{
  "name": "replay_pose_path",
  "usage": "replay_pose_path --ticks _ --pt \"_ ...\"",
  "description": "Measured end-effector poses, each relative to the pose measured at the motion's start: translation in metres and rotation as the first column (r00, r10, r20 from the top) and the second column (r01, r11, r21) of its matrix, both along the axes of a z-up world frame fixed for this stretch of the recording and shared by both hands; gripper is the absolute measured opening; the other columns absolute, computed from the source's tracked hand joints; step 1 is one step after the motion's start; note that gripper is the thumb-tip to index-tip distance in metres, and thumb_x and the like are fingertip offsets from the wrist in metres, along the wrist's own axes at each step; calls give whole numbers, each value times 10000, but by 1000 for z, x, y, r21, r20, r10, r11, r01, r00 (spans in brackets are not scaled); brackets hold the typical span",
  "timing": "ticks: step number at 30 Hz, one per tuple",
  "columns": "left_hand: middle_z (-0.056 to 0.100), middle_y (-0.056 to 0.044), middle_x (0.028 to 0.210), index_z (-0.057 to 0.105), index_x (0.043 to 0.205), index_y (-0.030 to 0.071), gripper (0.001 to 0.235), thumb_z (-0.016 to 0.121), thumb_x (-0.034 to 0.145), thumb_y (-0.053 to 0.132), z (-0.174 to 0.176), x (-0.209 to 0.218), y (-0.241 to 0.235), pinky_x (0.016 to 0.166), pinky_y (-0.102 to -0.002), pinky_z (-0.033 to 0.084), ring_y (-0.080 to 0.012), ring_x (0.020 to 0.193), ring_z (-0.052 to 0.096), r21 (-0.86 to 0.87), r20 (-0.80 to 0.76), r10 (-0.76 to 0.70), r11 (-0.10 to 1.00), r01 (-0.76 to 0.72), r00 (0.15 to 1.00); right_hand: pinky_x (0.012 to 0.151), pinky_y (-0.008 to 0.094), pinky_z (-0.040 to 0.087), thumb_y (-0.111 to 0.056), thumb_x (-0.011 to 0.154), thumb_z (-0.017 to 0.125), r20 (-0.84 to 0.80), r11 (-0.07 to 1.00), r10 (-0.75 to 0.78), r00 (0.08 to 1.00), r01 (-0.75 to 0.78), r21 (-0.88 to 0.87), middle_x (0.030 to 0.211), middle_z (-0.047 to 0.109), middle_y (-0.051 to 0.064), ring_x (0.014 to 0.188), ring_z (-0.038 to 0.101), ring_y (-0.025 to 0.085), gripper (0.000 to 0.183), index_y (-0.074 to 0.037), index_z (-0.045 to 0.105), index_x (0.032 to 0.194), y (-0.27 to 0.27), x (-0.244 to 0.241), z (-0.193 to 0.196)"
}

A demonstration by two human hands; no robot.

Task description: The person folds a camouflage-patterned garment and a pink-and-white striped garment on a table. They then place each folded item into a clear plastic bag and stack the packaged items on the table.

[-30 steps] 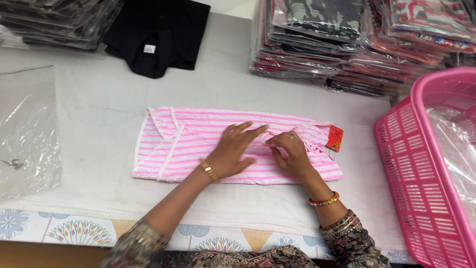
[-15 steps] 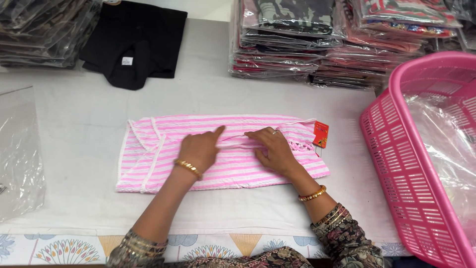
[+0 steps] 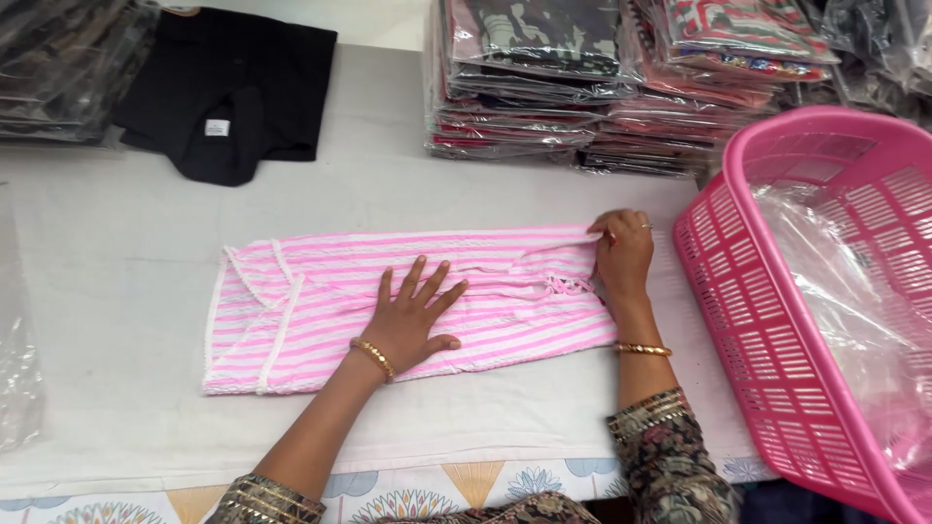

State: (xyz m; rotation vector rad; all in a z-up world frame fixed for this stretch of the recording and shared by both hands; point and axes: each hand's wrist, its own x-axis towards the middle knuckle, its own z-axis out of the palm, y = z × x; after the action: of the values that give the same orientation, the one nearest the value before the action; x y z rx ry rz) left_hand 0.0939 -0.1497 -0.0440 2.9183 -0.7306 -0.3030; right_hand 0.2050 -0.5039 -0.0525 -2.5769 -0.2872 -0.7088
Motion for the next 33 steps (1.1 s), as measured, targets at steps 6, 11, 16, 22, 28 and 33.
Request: replay_pose_path --ticks 6,11,16,22,28,33 --pt "25 26 1697 118 1602 401 852 371 883 782 -20 -2 2 1186 -672 -4 -303 1547 -44 -26 62 -8 1000 9 998 926 388 549 134 791 642 56 997 48 997 -51 56 1164 701 91 1099 652 297 279 -74 767 929 -4 10 -5" --pt "46 9 1697 121 1601 386 848 362 891 781 -18 -2 1 1181 -672 2 -314 1545 -29 -20 38 -17 1000 18 999 1028 366 542 114 834 619 -54 991 88 995 -82 106 1373 663 80 1257 629 284 427 -136 750 1154 9 -14 24" --pt "52 19 1689 142 1589 401 834 362 878 778 -12 -2 1 1184 -666 -4 -301 1542 -22 -22 25 5 1000 -5 1000 1135 606 166 -300 855 726 -272 879 238 932 -326 -348 1542 443 144 1444 298 339 641 -144 548 1450 58 -40 6" --pt "87 8 1679 192 1578 378 819 374 881 767 -28 -3 5 1178 -656 10 -309 1531 12 -103 113 -8 995 20 994 1143 456 397 -257 934 684 -354 982 191 916 -181 61 1502 563 93 1419 484 302 482 -177 613 1404 37 -41 3" --pt "83 8 1684 179 1590 375 815 370 897 760 -19 -3 5 1188 -648 11 -304 1544 8 -64 63 -9 998 13 998 1001 455 506 -217 775 864 -205 984 -175 963 164 -72 1323 630 198 1204 623 388 689 -84 601 1398 -37 -29 5" --pt "91 11 1684 188 1584 383 802 369 898 757 -23 -3 5 1190 -643 11 -297 1544 13 -78 71 -9 997 14 997 963 463 521 -183 654 954 -379 984 -179 908 167 -64 1342 576 214 1154 605 394 920 -108 503 1452 -30 -26 -2"
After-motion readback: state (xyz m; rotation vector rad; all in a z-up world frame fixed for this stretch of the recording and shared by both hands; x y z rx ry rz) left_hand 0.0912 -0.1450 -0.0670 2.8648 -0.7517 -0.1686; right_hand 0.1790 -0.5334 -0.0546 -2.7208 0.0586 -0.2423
